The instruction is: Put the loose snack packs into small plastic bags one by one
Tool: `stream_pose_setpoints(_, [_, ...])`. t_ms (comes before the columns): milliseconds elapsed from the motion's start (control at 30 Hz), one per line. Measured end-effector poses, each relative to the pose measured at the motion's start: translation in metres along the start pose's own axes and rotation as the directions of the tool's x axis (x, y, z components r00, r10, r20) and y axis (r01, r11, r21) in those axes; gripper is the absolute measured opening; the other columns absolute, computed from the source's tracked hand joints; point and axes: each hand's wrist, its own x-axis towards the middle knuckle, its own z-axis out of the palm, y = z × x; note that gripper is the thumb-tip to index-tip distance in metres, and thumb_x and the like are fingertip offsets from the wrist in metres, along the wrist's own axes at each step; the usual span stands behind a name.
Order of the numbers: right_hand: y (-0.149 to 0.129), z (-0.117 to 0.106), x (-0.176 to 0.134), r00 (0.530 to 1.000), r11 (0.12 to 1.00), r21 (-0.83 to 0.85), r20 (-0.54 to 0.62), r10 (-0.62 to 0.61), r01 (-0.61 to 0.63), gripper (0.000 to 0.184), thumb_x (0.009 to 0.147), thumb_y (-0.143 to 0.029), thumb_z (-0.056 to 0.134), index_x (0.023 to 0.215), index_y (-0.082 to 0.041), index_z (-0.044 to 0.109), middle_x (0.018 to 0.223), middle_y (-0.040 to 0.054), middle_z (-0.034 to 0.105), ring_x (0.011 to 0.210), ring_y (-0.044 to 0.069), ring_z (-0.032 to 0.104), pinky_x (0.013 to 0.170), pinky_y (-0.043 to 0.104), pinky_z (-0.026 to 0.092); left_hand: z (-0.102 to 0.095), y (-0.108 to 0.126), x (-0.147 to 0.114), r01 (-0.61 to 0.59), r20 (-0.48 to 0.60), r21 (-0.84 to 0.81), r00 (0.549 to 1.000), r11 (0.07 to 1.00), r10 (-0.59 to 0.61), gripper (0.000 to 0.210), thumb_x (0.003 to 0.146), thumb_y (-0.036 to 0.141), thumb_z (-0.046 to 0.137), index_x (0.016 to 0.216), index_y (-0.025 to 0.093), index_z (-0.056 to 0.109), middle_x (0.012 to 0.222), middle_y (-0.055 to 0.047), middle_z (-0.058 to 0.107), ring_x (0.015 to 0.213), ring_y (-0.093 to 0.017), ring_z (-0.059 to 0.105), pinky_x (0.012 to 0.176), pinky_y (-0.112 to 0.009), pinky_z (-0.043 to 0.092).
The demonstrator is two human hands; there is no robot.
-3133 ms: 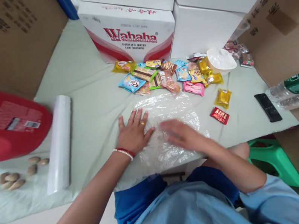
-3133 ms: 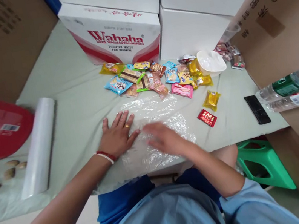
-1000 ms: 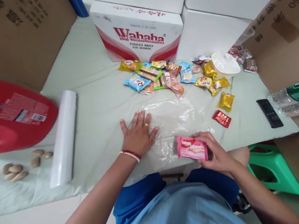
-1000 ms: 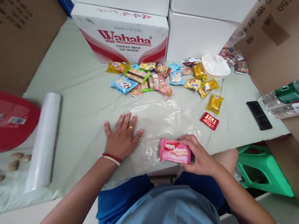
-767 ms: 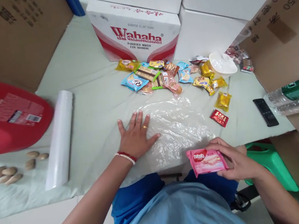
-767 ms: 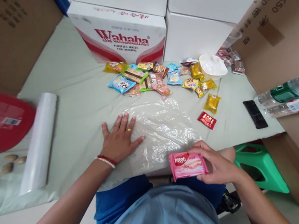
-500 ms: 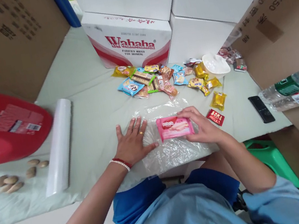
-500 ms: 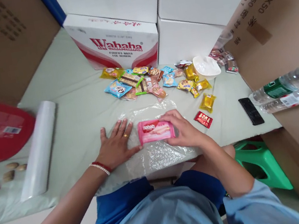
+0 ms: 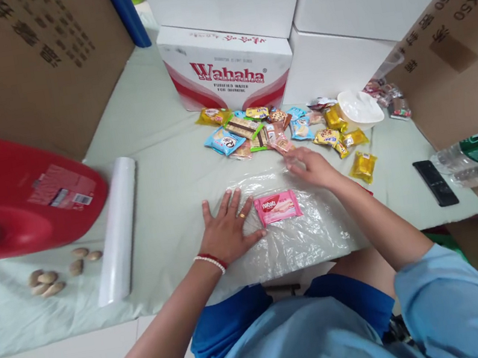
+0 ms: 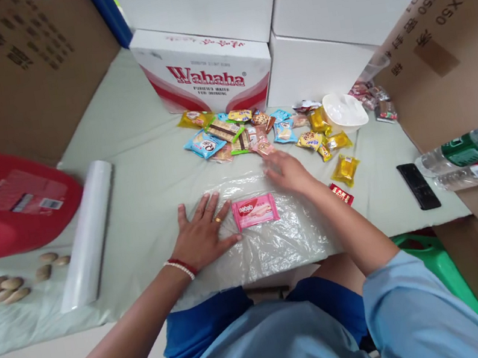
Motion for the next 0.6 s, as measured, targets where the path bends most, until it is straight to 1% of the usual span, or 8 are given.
stream_pose_setpoints(67, [0.008,0.006,0.036,0.999,0.991,-0.135,-0.034,0.01,-0.015,0.054,0.097,-0.034,0.06,0.148,-0.015,0.06,0.151,0.0203,0.057,0.141,0.035,0.052,0.12,0.055,0.041,0.0,0.0,0.0,0.001,-0.005,0.003,1.0,1.0,-0.001,0.086,0.097,0.077,0.049,0.165,0.027,0.036,0.177,-0.015,0.018,0.162,-0.044,0.019,0.122,-0.084,0.002])
stream_pose_setpoints(133, [0.015,0.014,0.064,1.0,0.968,-0.253,0.005,0.012,-0.01,0.064,0.093,-0.029,0.065,0.154,-0.013,0.055,0.165,0.0207,0.044,0.153,0.038,0.038,0.126,0.059,0.032,-0.001,0.0,0.0,0.004,-0.007,0.007,1.0,1.0,-0.004,0.085,0.097,0.076,0.049,0.165,0.027,0.036,0.177,-0.015,0.019,0.162,-0.044,0.02,0.122,-0.084,0.003])
stream_pose_setpoints(200, [0.02,0.017,0.078,0.997,0.945,-0.328,0.072,0.025,0.0,0.064,0.092,-0.024,0.065,0.154,-0.015,0.055,0.169,0.0174,0.04,0.158,0.039,0.03,0.127,0.061,0.027,-0.001,0.001,0.0,0.009,-0.003,0.007,1.0,1.0,-0.009,0.085,0.098,0.077,0.048,0.165,0.027,0.036,0.177,-0.015,0.019,0.162,-0.043,0.02,0.122,-0.084,0.004])
stream_pose_setpoints(233, [0.023,0.015,0.08,0.995,0.937,-0.35,0.09,0.038,-0.004,0.06,0.093,-0.022,0.062,0.152,-0.017,0.057,0.168,0.0155,0.042,0.158,0.038,0.03,0.127,0.062,0.027,-0.001,0.002,0.0,0.011,-0.002,0.004,1.0,1.0,-0.011,0.085,0.098,0.077,0.047,0.165,0.026,0.036,0.177,-0.015,0.019,0.163,-0.043,0.02,0.123,-0.084,0.004])
stream_pose_setpoints(300, [0.027,0.009,0.077,0.995,0.924,-0.379,0.057,0.086,-0.059,0.051,0.095,-0.017,0.056,0.146,-0.018,0.063,0.164,0.014,0.049,0.156,0.038,0.032,0.126,0.062,0.027,-0.001,0.002,0.0,0.008,-0.003,-0.007,1.0,1.0,-0.008,0.084,0.098,0.077,0.046,0.165,0.027,0.037,0.176,-0.014,0.02,0.163,-0.041,0.019,0.123,-0.083,0.003])
stream_pose_setpoints(400, [0.027,-0.001,0.072,0.989,0.9,-0.411,-0.016,0.15,-0.143,0.045,0.094,-0.022,0.062,0.138,-0.015,0.068,0.162,0.0171,0.05,0.156,0.041,0.03,0.127,0.064,0.023,0.0,0.002,0.0,-0.002,-0.016,-0.022,1.0,1.0,0.001,0.085,0.098,0.077,0.047,0.165,0.027,0.036,0.176,-0.014,0.02,0.163,-0.041,0.019,0.123,-0.083,0.001])
stream_pose_setpoints(500, [0.016,0.007,0.079,0.994,0.914,-0.404,0.078,0.083,-0.044,0.062,0.091,-0.037,0.072,0.147,-0.014,0.061,0.163,0.0187,0.046,0.156,0.041,0.03,0.129,0.06,0.022,0.0,0.001,-0.001,0.006,-0.026,-0.028,1.0,1.0,-0.007,0.085,0.097,0.076,0.05,0.165,0.028,0.036,0.177,-0.014,0.02,0.162,-0.044,0.02,0.123,-0.083,0.001])
stream_pose_setpoints(600, [0.001,0.027,0.097,0.989,0.934,-0.357,0.132,0.068,-0.017,0.076,0.093,-0.045,0.068,0.158,-0.011,0.047,0.166,0.0209,0.042,0.15,0.039,0.041,0.125,0.053,0.034,-0.001,0.001,-0.001,0.007,-0.016,-0.027,1.0,1.0,-0.008,0.084,0.097,0.075,0.052,0.165,0.028,0.038,0.176,-0.015,0.021,0.162,-0.045,0.02,0.123,-0.083,0.003])
